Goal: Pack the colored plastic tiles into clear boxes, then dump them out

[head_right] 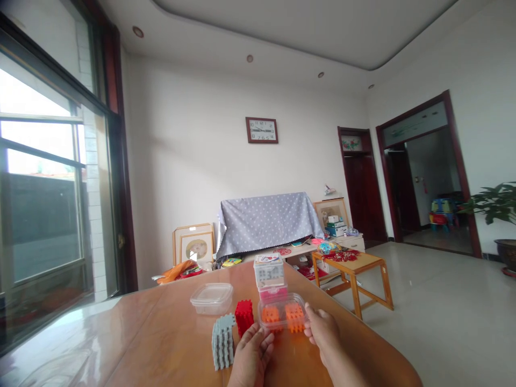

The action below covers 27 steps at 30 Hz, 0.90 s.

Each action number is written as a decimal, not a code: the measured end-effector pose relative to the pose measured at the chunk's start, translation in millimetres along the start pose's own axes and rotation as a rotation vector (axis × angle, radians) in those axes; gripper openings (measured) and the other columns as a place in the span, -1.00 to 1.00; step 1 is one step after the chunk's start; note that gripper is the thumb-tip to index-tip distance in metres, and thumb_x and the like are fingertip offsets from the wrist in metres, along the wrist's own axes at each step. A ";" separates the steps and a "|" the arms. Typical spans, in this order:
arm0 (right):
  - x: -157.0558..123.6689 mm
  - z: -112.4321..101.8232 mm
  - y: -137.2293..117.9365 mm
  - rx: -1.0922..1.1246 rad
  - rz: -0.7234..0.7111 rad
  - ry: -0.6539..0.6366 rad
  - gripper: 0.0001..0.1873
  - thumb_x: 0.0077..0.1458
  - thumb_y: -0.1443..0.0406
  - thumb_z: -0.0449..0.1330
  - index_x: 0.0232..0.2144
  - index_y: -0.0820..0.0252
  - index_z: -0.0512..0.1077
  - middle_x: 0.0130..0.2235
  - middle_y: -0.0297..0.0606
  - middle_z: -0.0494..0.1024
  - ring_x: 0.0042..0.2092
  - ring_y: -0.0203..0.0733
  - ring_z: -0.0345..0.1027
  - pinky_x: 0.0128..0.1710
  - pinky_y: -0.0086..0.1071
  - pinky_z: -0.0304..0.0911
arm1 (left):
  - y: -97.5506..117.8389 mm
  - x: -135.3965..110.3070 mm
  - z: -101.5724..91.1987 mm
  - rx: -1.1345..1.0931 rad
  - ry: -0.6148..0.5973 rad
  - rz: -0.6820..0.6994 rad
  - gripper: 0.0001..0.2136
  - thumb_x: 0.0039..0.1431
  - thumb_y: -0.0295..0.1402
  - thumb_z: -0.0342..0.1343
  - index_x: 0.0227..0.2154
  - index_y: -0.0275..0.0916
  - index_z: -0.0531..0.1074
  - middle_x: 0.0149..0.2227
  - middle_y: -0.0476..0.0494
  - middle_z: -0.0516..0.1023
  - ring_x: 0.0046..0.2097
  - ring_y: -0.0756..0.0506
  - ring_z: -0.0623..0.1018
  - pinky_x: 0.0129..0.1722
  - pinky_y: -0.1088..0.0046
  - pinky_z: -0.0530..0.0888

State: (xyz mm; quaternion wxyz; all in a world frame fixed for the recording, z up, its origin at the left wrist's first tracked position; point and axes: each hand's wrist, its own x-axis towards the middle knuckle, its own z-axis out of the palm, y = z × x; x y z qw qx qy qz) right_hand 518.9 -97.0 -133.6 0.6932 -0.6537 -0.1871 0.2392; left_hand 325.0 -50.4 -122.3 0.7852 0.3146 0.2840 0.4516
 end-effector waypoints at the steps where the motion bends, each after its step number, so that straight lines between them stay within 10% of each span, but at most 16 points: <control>1: 1.2 0.3 0.5 0.003 0.005 0.001 -0.54 0.02 -0.11 0.23 -0.48 0.16 0.36 -0.57 -0.34 0.45 -0.59 -0.32 0.28 -0.62 -0.48 0.09 | 0.1 -0.2 0.2 0.004 -0.002 -0.007 -0.64 0.04 -0.40 0.34 -0.11 -0.19 0.37 -0.13 -0.23 0.58 -0.21 -0.06 0.62 -0.14 0.47 0.48; 17: 0.8 -0.2 4.5 -0.036 -0.026 0.042 -0.47 -0.07 -0.16 0.26 -0.39 0.19 0.45 -0.55 -0.30 0.52 -0.57 -0.25 0.34 -0.60 -0.44 0.14 | -1.3 -10.4 2.5 0.118 -0.027 0.051 -0.30 0.11 -0.30 0.30 0.27 -0.12 0.11 0.01 -0.23 0.51 -0.15 -0.07 0.60 -0.13 0.45 0.48; 27: 5.5 -15.3 7.1 -0.360 -0.419 0.224 -0.44 0.11 -0.14 0.04 -0.17 0.15 0.51 -0.18 -0.06 0.65 -0.16 0.04 0.51 -0.18 -0.23 0.33 | -5.5 -10.4 -3.4 0.212 -0.009 0.121 -0.29 0.12 -0.30 0.24 0.26 -0.20 0.01 -0.21 -0.09 0.49 -0.28 -0.04 0.55 -0.23 0.47 0.47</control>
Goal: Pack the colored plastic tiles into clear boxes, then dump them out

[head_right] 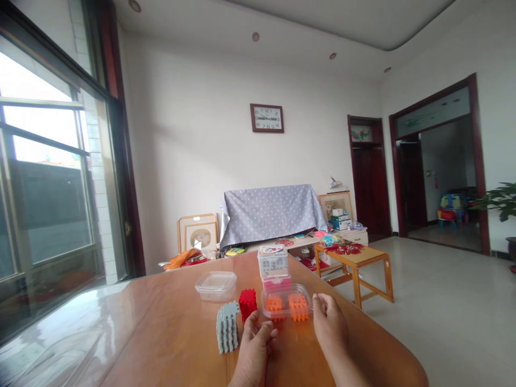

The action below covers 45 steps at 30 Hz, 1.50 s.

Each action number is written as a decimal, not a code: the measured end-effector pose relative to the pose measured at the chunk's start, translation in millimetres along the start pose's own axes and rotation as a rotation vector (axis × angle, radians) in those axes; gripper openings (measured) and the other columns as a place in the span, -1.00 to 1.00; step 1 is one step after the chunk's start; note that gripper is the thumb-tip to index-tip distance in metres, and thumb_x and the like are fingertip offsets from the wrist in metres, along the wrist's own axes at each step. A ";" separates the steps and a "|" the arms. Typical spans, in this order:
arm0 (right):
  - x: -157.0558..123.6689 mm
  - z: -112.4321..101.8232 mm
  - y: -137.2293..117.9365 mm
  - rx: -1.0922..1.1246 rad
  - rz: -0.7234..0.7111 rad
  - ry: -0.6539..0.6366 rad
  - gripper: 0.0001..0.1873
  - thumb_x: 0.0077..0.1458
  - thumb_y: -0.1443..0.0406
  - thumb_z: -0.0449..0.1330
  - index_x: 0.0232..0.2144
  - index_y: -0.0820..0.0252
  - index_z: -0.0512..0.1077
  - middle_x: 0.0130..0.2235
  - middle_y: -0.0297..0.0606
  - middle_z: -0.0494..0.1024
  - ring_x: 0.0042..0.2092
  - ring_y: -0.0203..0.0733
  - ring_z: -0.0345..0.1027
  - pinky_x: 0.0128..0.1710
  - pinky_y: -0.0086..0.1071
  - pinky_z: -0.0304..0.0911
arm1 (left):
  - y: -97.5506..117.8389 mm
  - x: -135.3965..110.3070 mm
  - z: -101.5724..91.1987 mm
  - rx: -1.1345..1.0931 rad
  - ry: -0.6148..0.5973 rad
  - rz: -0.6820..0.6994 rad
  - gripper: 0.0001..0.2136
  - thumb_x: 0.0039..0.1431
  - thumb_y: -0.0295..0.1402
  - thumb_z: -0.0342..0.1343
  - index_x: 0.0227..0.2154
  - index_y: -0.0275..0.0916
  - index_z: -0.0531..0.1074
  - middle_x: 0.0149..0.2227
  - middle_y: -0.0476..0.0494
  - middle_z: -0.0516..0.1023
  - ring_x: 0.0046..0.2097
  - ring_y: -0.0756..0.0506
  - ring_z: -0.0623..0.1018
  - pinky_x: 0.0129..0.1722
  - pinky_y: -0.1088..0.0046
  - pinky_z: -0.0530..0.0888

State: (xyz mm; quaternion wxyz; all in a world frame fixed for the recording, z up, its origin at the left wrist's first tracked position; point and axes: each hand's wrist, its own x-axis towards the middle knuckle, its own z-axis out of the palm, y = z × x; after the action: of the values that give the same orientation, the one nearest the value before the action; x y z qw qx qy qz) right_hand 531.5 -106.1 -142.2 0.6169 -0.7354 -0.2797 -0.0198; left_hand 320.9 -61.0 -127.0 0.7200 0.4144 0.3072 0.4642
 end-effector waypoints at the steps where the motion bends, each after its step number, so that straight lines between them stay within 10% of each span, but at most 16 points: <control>1: -0.5 -2.3 0.8 -0.031 -0.034 0.000 -0.45 0.13 -0.13 0.02 -0.16 0.15 0.50 -0.18 -0.06 0.65 -0.15 0.04 0.51 -0.17 -0.22 0.33 | -1.2 -0.2 -0.9 0.029 0.001 0.022 -0.31 0.11 -0.29 0.25 0.24 -0.21 0.04 -0.26 -0.06 0.48 -0.29 -0.04 0.55 -0.25 0.48 0.46; 17: -50.6 -5.0 -21.6 -0.219 -0.397 -0.196 -0.60 0.23 -0.08 -0.01 -0.35 0.00 0.44 -0.37 -0.29 0.64 -0.36 -0.07 0.51 -0.42 -0.35 0.24 | -7.1 -41.8 -24.6 0.158 -0.116 0.047 -0.69 -0.08 -0.27 0.25 -0.36 -0.14 0.20 -0.56 0.15 0.36 -0.60 0.05 0.40 -0.57 0.55 0.19; 34: -223.5 57.6 -118.9 0.080 -0.774 -0.609 -0.64 0.37 0.10 -0.02 -0.44 0.08 0.35 -0.46 -0.31 0.53 -0.41 -0.22 0.43 -0.34 -0.46 0.27 | 65.0 -102.0 -144.9 0.220 0.030 0.289 -0.84 0.03 -0.30 0.16 -0.42 -0.20 0.29 -0.55 0.11 0.37 -0.53 0.06 0.36 -0.50 0.55 0.26; 45: -258.6 111.0 -161.4 -0.026 -0.872 -0.632 -0.65 0.37 0.21 -0.02 -0.46 0.13 0.34 -0.44 -0.33 0.51 -0.37 -0.25 0.42 -0.33 -0.43 0.11 | 107.8 -79.2 -224.0 0.413 0.252 0.410 -0.80 0.02 -0.19 0.16 -0.39 -0.19 0.33 -0.50 0.10 0.40 -0.52 0.03 0.43 -0.47 0.54 0.35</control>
State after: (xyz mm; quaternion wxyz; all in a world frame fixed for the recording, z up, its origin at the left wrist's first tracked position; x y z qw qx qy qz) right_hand 208.2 -91.0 -120.7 0.4279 -0.5285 -0.7311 -0.0553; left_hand 60.9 -40.0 -132.1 0.4684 0.5443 0.3919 0.5751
